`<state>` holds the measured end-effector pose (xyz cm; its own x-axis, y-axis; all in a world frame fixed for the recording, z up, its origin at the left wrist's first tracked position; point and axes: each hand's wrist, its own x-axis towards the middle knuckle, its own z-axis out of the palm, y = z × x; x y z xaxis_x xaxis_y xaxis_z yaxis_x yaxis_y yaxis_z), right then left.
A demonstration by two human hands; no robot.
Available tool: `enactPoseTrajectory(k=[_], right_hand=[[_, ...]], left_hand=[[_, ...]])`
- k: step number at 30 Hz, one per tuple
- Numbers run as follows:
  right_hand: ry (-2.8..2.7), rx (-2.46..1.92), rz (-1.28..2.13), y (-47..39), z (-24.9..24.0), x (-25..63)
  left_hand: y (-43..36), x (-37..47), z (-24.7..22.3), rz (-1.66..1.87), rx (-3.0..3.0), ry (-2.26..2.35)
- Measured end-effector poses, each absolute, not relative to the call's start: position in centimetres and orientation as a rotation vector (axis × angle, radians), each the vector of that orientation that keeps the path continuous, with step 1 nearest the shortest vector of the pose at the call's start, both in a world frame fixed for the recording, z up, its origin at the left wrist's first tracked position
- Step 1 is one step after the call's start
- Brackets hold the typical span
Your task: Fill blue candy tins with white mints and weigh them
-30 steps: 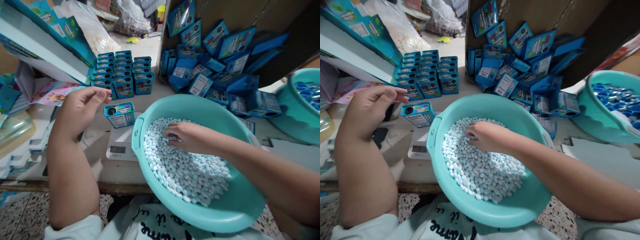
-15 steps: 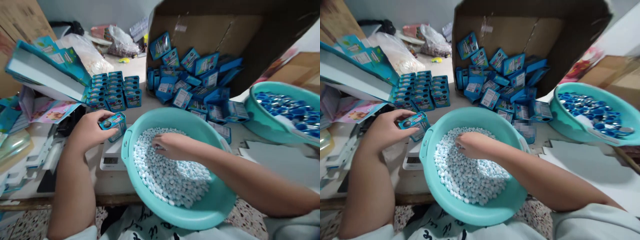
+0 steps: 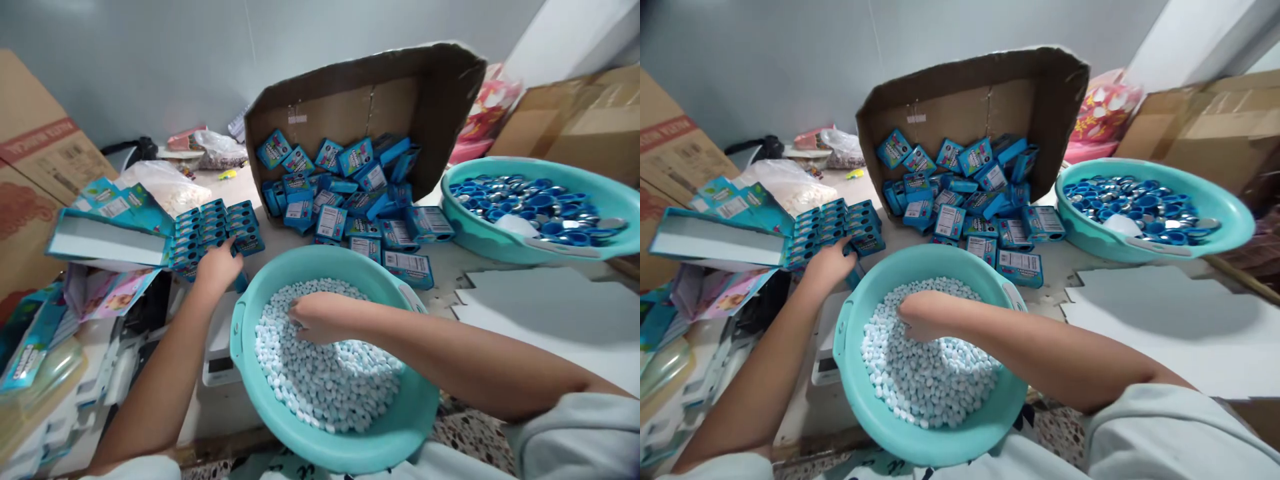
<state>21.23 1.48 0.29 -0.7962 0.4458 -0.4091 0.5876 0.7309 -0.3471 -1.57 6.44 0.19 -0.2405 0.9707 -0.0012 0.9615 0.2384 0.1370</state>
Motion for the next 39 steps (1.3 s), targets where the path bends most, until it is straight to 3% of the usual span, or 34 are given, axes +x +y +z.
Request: enactPoseTrajectory(k=[12, 19, 27, 39], right_hand=[[2.550, 0.749, -0.641, 1.7, 1.2, 21.7], [2.568, 0.716, -0.608, 1.7, 0.9, 21.9], [2.581, 0.747, -0.619, 1.6, 1.0, 22.0], [2.597, 0.720, -0.650, 1.7, 0.8, 21.8]], left_hand=[[8.3, -4.5, 0.2, -0.067, 2.036, 2.059], [8.5, -3.5, 0.8, -0.171, 2.747, 1.757], [12.6, -2.7, -0.7, -0.213, 2.632, 2.067], [14.8, -2.2, -1.2, -0.285, 2.678, 1.910]])
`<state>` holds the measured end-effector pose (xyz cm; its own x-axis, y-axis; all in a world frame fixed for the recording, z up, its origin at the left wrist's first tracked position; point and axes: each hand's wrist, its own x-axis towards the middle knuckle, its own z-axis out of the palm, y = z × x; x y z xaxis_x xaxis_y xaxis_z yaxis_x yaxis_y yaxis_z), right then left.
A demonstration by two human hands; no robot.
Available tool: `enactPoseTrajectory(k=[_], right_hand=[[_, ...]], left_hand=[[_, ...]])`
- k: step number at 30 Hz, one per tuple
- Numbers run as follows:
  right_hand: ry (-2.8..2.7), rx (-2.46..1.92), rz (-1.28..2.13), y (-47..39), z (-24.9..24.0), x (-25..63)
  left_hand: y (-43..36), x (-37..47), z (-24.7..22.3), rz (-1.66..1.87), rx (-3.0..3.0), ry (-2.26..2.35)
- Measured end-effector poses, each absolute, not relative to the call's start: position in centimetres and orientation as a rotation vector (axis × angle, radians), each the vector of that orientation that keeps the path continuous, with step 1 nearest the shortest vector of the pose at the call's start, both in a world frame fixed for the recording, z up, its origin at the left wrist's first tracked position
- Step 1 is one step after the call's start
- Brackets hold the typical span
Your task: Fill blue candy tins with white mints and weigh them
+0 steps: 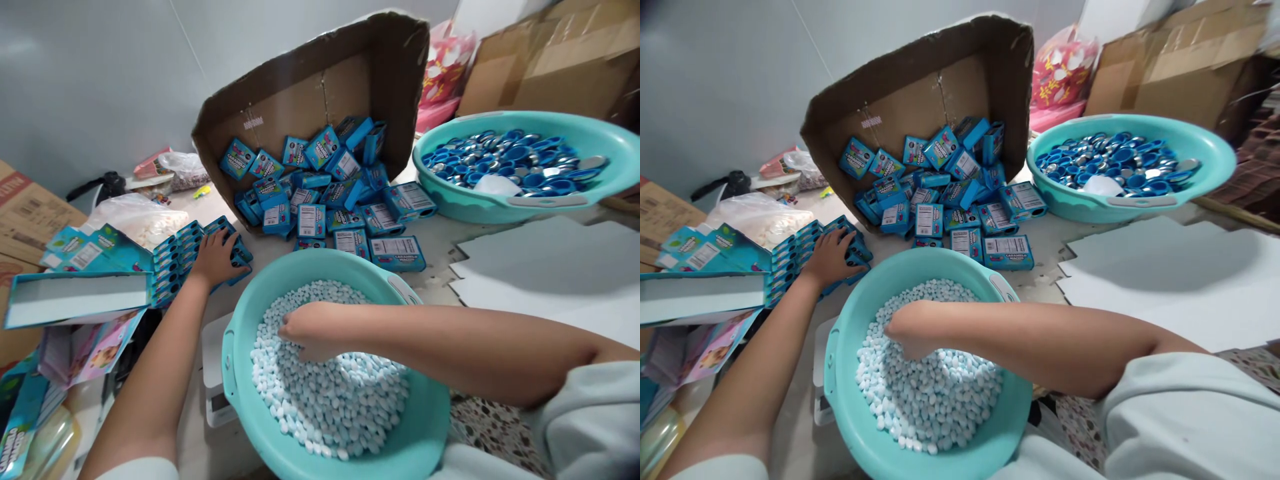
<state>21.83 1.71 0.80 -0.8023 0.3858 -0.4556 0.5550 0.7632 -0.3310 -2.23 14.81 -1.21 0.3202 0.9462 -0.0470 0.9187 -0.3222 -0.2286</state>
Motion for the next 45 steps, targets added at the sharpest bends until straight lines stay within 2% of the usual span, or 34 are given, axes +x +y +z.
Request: enactPoseTrajectory(k=[21, 45], right_hand=[[2.555, 0.748, -0.612, 1.5, 1.1, 21.6], [2.732, 0.851, -0.574, 1.9, -2.8, 21.4]], left_hand=[[18.5, -3.3, -2.2, 0.190, -2.410, -1.773], [21.4, -3.8, -2.1, 0.186, -2.372, -1.729]])
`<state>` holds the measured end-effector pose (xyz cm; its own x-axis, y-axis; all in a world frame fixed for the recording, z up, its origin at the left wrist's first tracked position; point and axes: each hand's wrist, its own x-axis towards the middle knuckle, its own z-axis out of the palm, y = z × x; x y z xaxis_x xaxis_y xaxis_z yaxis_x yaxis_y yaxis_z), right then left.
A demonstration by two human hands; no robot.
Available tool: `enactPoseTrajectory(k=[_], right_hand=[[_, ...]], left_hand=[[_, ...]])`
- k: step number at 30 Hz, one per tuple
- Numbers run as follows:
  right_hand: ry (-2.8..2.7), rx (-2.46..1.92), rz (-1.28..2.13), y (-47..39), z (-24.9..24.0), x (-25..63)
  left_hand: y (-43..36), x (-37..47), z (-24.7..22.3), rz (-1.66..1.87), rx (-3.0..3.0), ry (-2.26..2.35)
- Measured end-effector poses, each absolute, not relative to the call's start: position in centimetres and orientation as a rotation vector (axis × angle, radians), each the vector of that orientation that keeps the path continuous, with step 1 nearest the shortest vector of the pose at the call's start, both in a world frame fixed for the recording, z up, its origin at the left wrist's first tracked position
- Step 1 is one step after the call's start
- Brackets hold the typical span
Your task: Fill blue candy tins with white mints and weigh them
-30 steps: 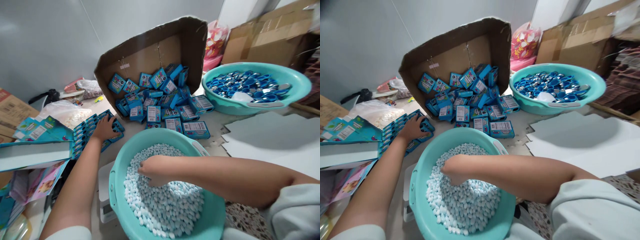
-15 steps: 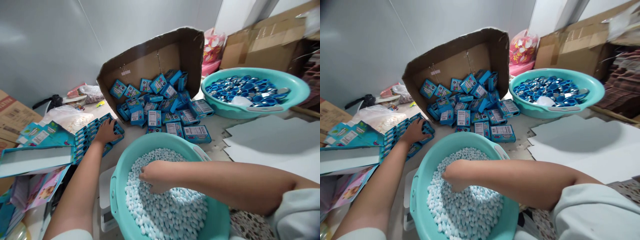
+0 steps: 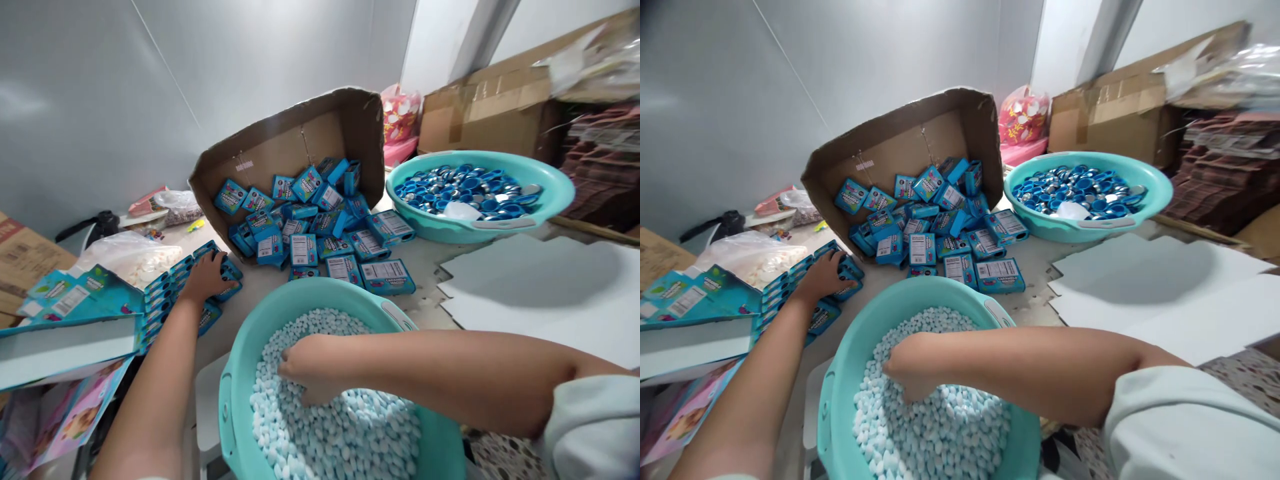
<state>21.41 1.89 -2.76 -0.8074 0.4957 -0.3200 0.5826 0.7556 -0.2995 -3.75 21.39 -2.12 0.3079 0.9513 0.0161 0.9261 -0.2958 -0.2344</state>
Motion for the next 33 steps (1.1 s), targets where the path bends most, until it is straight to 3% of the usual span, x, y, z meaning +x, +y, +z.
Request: enactPoseTrajectory(k=[15, 27, 33], right_hand=[[2.551, 0.753, -0.582, 1.9, 0.5, 21.3], [2.678, 0.837, -0.538, 1.7, -1.7, 21.3], [2.677, 0.807, -0.552, 1.9, -2.2, 21.3]], left_hand=[[19.9, -2.9, -0.8, 0.295, -2.326, -1.601], [18.5, -5.1, -3.0, -0.032, -2.281, -1.859], [22.4, -5.0, -2.2, -0.115, -2.348, -1.785]])
